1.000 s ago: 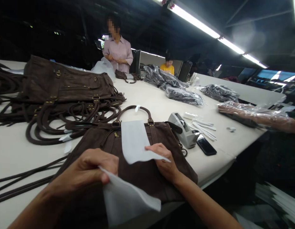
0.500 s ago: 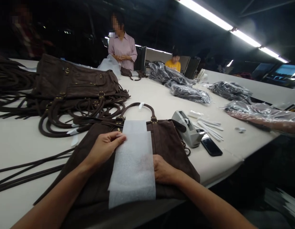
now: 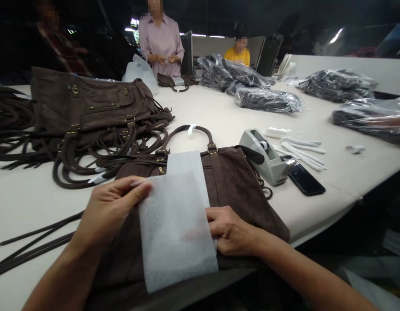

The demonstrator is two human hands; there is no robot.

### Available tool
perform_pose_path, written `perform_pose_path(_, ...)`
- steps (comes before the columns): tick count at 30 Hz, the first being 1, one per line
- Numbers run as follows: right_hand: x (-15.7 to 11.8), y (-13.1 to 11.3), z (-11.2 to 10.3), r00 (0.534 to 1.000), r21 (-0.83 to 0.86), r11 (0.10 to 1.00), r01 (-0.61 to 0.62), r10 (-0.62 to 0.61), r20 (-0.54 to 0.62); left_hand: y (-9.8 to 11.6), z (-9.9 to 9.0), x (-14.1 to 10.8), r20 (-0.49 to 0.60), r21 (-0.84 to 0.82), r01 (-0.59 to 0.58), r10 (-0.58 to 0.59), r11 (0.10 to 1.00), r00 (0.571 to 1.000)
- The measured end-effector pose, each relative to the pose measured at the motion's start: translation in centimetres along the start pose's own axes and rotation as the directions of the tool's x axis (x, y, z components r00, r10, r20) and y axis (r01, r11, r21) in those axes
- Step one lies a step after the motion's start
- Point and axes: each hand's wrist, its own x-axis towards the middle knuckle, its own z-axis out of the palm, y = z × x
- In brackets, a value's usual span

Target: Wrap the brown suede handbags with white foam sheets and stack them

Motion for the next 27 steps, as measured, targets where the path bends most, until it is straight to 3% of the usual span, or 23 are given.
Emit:
perform_pose_path(3,0.7,0.3,0.1,0.957,-0.029,0.990,0.139,-0.127,0.259,0.4,0.6,0.6,-0.003,0.021,0.003,-0.003,1.000,1.000)
perform_pose_path(6,1.2,0.4,-0.3,0.930,0.001,0.994,0.112,-0.105,0.351,0.9,1.5,1.7,0.026,0.088,-0.002,-0.001,0.996,1.000)
perform_pose_path(9,1.3,0.2,-0.9,0.903,0.020,0.999,0.038,-0.043,0.427,0.3,3.1,3.4,0.129,0.227,-0.023,-0.006,0.974,0.992)
perform_pose_path(13,1.1,0.0,-1.5,0.897,0.114,0.993,0.009,-0.058,0.438,-1.8,5.3,5.3,0.254,0.409,-0.064,-0.046,0.910,0.966)
perform_pose_path(18,0.8,0.0,-2.1,0.917,0.289,0.957,0.004,-0.119,0.380,-3.7,6.6,4.7,0.242,0.453,-0.090,-0.026,0.887,0.970)
perform_pose_path(25,0.4,-0.5,-2.6,0.921,0.359,0.912,-0.199,0.048,0.386,-4.2,6.4,3.0,0.176,0.467,-0.099,0.017,0.879,0.984)
perform_pose_path(27,0.7,-0.4,-1.9,0.904,0.355,0.869,-0.346,0.207,0.373,-4.4,6.2,3.2,0.173,0.449,-0.079,0.000,0.890,0.985)
